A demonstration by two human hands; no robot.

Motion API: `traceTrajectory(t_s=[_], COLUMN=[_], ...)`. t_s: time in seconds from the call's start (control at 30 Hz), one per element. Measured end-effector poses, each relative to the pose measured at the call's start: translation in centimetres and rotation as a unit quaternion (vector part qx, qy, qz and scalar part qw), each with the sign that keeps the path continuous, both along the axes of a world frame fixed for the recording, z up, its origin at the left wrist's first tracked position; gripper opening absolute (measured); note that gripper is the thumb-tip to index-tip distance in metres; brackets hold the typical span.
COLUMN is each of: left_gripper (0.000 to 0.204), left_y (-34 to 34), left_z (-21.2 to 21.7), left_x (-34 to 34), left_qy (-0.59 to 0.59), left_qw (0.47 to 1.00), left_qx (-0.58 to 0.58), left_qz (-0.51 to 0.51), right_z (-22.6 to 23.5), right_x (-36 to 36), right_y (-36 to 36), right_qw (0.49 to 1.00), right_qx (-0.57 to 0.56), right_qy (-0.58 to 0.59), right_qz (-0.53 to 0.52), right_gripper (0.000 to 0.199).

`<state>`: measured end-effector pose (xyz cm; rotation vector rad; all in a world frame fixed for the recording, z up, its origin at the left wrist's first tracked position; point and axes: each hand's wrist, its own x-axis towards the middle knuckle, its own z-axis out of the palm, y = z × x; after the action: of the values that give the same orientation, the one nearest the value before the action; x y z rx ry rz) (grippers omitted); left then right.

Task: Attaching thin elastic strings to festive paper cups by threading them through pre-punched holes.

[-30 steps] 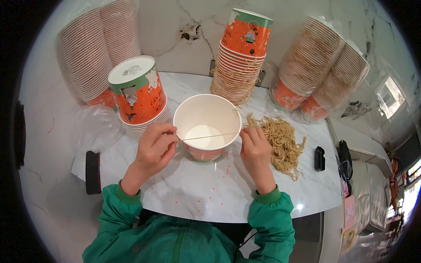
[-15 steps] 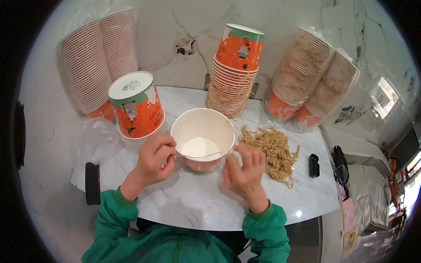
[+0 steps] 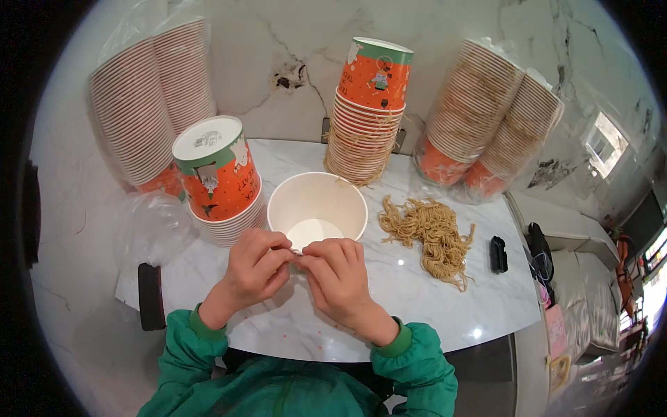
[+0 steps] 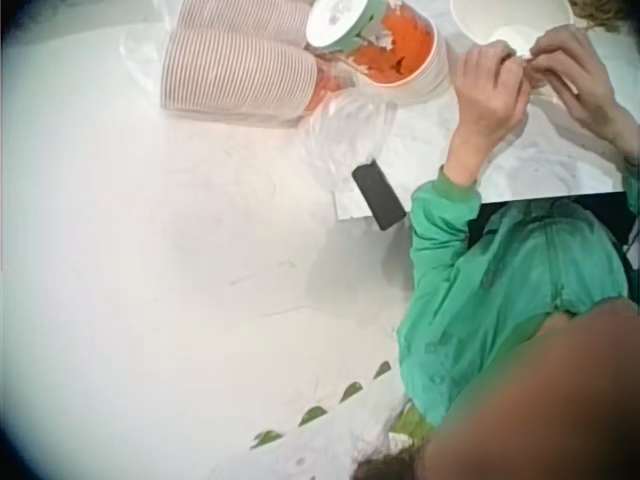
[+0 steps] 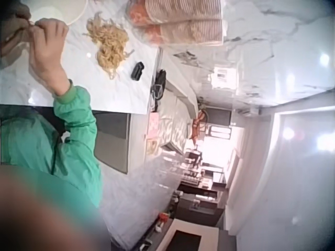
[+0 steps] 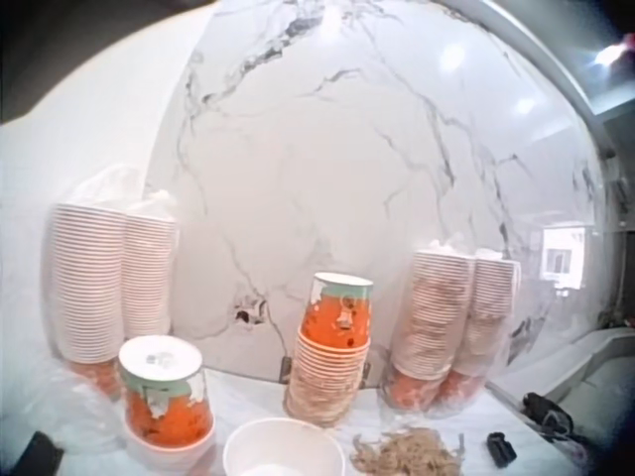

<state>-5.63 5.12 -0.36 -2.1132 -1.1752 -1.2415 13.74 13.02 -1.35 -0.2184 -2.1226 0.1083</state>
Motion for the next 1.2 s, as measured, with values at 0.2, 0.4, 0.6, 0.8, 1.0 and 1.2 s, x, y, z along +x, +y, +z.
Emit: traceTrajectory(t_s=[0.2,0.4,0.6,0.8,1.0,1.2], left_gripper=[0.028,0.033,0.036,0.024,0.018,0.023], left_y=[0.3,0.9,-0.6,-1.6,-0.7,0.4], left_z=[-0.8,-0.8,-0.6,-0.6,-0.5,-0.9], left_x=[-0.6,-1.3,-1.8,-1.4,0.3,2.8], left_qy=[-0.028,-0.097,-0.139,-0.228,-0.627,-0.677], left_qw=[0.999,0.994,0.986,0.972,0.617,0.526], left_qx=[0.013,-0.020,0.020,-0.029,-0.451,-0.458], left_qz=[0.024,0.038,0.087,0.041,-0.148,-0.237], right_z=[0.1,0.8,4.4,5.5,3.4,1.4], right_x=[-0.8,0.4,2.3,2.2,1.2,1.4], right_y=[0.4,1.1,0.5,3.0,1.2,0.3], right_qw=[1.000,1.000,0.947,0.966,0.976,0.969], right_qx=[-0.002,-0.007,0.171,0.118,0.157,0.203], right_qy=[0.021,0.005,-0.159,-0.179,-0.101,-0.081], right_qz=[-0.013,-0.029,-0.223,-0.147,-0.115,-0.111], right_gripper=[0.042,0.040,0.022,0.017,0.029,0.033])
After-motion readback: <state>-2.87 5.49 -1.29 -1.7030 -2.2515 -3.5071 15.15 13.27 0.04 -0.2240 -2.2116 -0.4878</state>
